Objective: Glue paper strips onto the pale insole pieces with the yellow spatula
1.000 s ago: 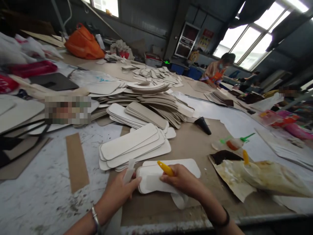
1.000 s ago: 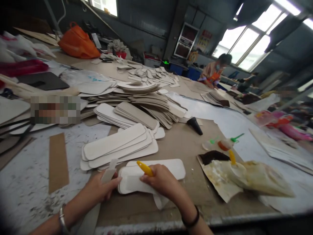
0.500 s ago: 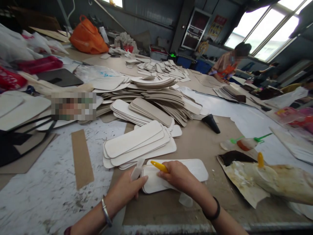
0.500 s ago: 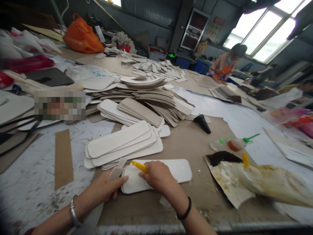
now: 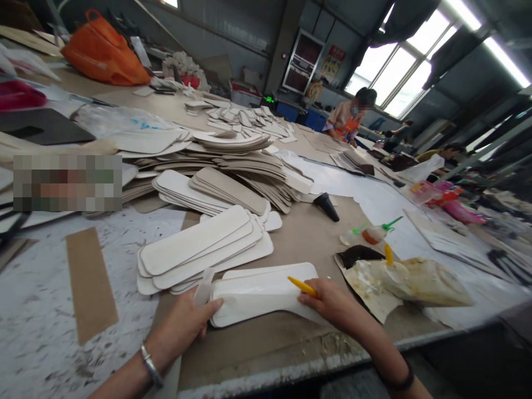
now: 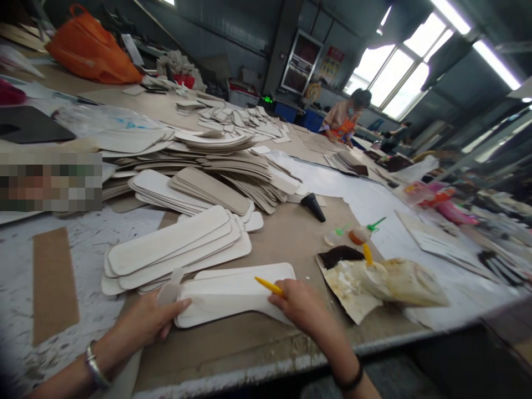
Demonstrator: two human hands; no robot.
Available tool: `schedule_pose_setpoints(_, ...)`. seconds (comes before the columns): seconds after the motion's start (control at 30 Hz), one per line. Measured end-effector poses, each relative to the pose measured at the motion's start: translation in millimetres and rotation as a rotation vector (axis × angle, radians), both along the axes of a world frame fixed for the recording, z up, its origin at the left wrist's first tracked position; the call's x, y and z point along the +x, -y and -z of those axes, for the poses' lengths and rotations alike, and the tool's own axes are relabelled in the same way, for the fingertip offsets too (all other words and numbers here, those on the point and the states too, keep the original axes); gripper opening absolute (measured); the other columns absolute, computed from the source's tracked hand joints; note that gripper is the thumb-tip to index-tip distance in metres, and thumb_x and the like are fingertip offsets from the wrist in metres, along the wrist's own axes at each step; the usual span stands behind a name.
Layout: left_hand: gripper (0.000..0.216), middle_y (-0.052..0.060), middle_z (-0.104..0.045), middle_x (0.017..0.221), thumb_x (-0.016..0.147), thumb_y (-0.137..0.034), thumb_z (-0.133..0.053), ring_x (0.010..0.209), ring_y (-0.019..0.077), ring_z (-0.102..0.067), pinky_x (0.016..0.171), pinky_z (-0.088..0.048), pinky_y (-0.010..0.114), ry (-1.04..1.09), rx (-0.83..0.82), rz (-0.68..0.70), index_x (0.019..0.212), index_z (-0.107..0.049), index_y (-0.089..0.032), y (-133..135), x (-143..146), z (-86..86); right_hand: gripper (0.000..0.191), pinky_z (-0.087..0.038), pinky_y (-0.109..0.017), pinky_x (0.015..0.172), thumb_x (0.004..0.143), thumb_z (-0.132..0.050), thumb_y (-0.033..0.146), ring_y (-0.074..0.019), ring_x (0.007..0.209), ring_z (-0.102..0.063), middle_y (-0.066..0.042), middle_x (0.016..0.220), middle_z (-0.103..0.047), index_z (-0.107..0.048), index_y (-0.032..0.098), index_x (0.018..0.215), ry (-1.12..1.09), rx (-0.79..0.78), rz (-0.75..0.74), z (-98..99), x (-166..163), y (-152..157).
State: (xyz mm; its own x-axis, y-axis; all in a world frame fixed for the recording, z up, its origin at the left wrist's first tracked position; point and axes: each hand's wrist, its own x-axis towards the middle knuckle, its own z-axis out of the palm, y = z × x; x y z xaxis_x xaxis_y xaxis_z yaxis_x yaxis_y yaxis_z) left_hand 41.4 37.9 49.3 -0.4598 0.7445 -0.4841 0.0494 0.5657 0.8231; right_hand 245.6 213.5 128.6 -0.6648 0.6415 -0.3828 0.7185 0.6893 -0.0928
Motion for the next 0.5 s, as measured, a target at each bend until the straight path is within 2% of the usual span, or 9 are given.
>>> schedule_pose_setpoints(0.13, 0.028, -0.007, -0.041, 0.031, 0.069, -0.05, -0.046, 0.034, 0.0129, -0.038, 0.042, -0.027, 0.023, 0.022, -0.004, 0.017, 0.065, -0.042, -0.023, 1, -1, 5.8, 0.021, -0.039, -0.027, 0.064, 0.089, -0.041, 0.028, -0.0208, 0.078, -0.063, -0.006, 0.082, -0.068, -0.06, 0.019, 0.093, -0.049, 0.085, 0.051, 2.9, 24, -15)
schedule_pose_setpoints(0.37, 0.037, -0.006, -0.043, 0.03, 0.066, -0.06, -0.046, 0.032, 0.0125, -0.035, 0.039, -0.024, 0.023, -0.016, -0.034, 0.037, 0.065, -0.041, -0.023, 2, -3, 14.6, 0.019, -0.035, -0.026, 0.056, 0.091, -0.039, 0.024, -0.0197, 0.079, -0.064, -0.006, 0.085, -0.068, -0.057, 0.02, 0.094, 0.142, 0.278, 0.07, 9.4, 4, -17)
schedule_pose_setpoints(0.5, 0.04, -0.006, -0.043, 0.03, 0.064, -0.062, -0.047, 0.031, 0.0119, -0.034, 0.039, -0.024, 0.023, -0.004, -0.045, 0.011, 0.063, -0.041, -0.023, 2, -2, 14.6, 0.016, -0.035, -0.026, 0.055, 0.09, -0.042, 0.026, -0.0193, 0.078, -0.064, -0.007, 0.087, -0.068, -0.057, 0.019, 0.095, 0.167, 0.298, 0.057, 15.8, 1, -22)
